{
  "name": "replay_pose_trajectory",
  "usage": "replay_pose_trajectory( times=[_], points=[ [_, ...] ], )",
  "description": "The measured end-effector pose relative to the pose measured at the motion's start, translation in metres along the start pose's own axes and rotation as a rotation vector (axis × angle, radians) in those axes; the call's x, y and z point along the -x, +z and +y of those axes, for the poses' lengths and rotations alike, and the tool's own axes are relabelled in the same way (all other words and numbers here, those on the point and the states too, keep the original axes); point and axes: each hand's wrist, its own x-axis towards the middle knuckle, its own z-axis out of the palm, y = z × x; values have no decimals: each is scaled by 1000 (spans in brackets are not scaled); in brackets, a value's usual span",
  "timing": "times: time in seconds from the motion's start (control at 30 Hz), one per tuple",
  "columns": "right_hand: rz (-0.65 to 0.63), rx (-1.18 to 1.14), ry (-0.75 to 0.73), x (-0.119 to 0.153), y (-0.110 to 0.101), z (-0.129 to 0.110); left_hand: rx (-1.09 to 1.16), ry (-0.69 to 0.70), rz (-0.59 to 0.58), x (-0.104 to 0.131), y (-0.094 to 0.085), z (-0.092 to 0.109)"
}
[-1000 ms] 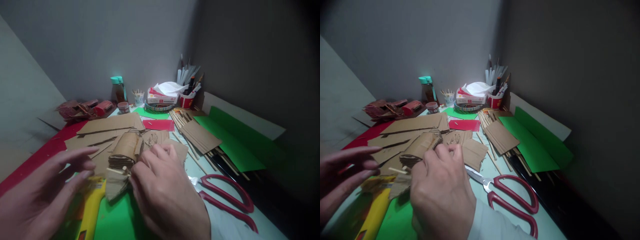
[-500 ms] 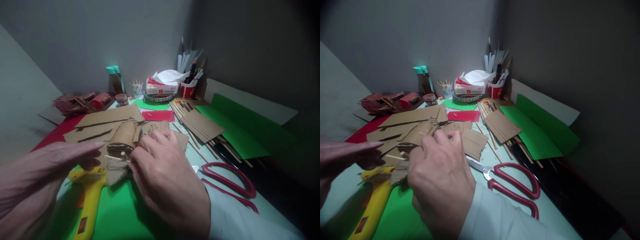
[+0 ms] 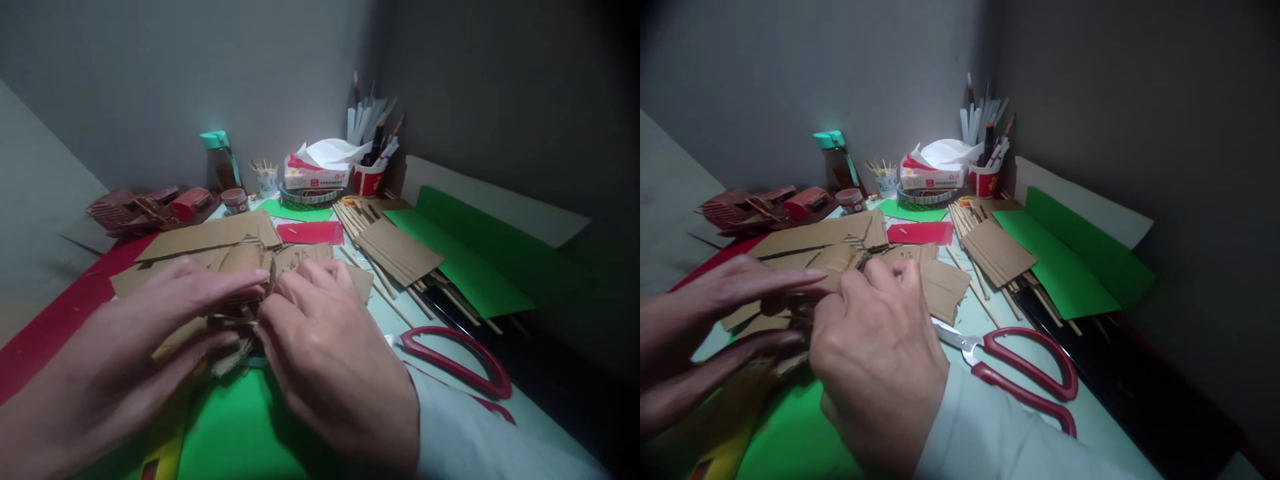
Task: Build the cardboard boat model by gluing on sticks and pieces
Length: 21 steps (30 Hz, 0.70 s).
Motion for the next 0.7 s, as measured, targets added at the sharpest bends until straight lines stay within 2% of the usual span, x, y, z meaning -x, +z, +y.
replay_pose_trajectory(
  times=[0.13, 0.33, 0.7],
  points=[
    [15, -8, -7, -1, 0, 1, 7, -8, 64, -5, 8, -6],
    [20, 20, -27, 1, 0, 1, 13, -13, 66, -14, 16, -9],
    [54, 41, -10, -1, 0, 1, 45, -48, 30, -3, 9, -7]
  ],
)
